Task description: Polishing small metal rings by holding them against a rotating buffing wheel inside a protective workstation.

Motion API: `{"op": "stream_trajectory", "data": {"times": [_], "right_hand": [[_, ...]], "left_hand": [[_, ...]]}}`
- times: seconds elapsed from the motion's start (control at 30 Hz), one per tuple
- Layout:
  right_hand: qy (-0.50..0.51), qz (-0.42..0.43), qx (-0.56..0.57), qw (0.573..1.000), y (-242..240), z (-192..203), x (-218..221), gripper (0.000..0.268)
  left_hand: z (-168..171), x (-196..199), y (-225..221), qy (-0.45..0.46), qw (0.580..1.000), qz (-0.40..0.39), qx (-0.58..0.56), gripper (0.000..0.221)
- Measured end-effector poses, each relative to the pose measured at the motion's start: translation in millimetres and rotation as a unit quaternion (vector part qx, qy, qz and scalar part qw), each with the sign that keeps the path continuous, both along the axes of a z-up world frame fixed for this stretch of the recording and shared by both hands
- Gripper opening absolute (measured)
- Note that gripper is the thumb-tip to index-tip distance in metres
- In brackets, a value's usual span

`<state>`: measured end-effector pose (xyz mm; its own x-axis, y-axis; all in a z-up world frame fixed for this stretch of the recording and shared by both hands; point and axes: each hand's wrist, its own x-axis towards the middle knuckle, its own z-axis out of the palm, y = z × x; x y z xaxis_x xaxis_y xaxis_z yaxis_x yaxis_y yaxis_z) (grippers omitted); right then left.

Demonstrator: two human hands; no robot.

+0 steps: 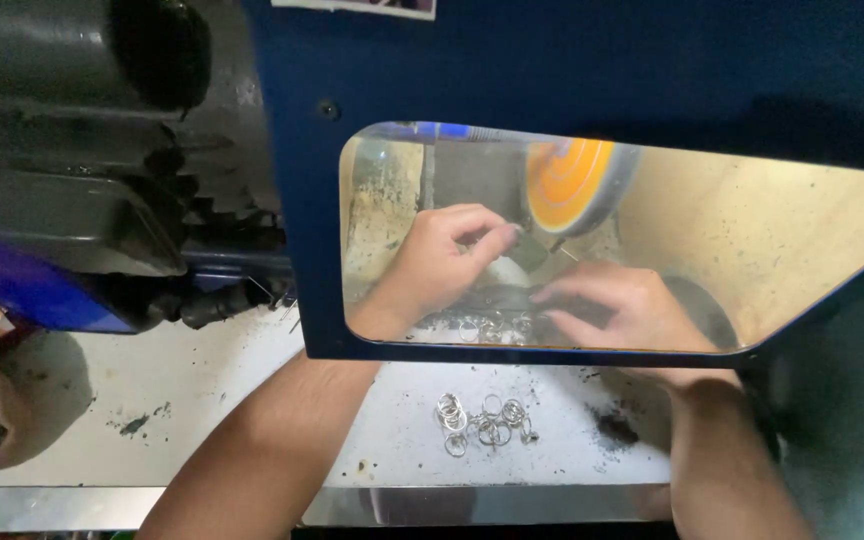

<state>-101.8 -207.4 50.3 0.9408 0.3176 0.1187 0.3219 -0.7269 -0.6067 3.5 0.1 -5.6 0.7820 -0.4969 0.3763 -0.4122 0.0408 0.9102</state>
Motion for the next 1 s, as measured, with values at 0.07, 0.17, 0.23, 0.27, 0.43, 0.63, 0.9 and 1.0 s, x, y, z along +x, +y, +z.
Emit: {"op": "stream_trajectory", "data": {"times": [0.07, 0.17, 0.23, 0.27, 0.43, 0.63, 0.9, 1.0], "right_hand": [[-0.018, 0.043, 0.009, 0.999, 19, -6, -4, 0.014], [-0.065, 0.152, 0.017, 0.986, 46, -7, -11, 0.015], [-0.092, 0.218, 0.017, 0.972, 59, -7, -15, 0.014], [-0.017, 0.236, -0.007, 0.972, 62, -6, -17, 0.024], [-0.031, 0.217, -0.032, 0.975, 47, -7, -22, 0.027], [0.050, 0.189, -0.106, 0.975, 33, -14, -26, 0.020], [0.128, 0.168, -0.155, 0.965, 38, -27, -29, 0.012], [0.175, 0.159, -0.158, 0.959, 37, -28, -27, 0.013]], "left_hand": [[-6, 0, -1, 0.007, 1.000, -0.001, 0.001, 0.021], [-5, -2, -2, 0.004, 1.000, -0.004, 0.001, 0.022], [-1, -4, -2, -0.004, 1.000, -0.005, 0.002, 0.021], [2, -5, -3, -0.012, 1.000, -0.009, 0.025, 0.023], [1, -5, -3, -0.025, 0.998, -0.015, 0.048, 0.026], [1, -3, -5, -0.018, 0.998, -0.020, 0.048, 0.026], [-1, -3, -5, -0.037, 0.998, -0.012, 0.044, 0.024], [0, -3, -7, -0.040, 0.998, -0.010, 0.037, 0.023]]}}
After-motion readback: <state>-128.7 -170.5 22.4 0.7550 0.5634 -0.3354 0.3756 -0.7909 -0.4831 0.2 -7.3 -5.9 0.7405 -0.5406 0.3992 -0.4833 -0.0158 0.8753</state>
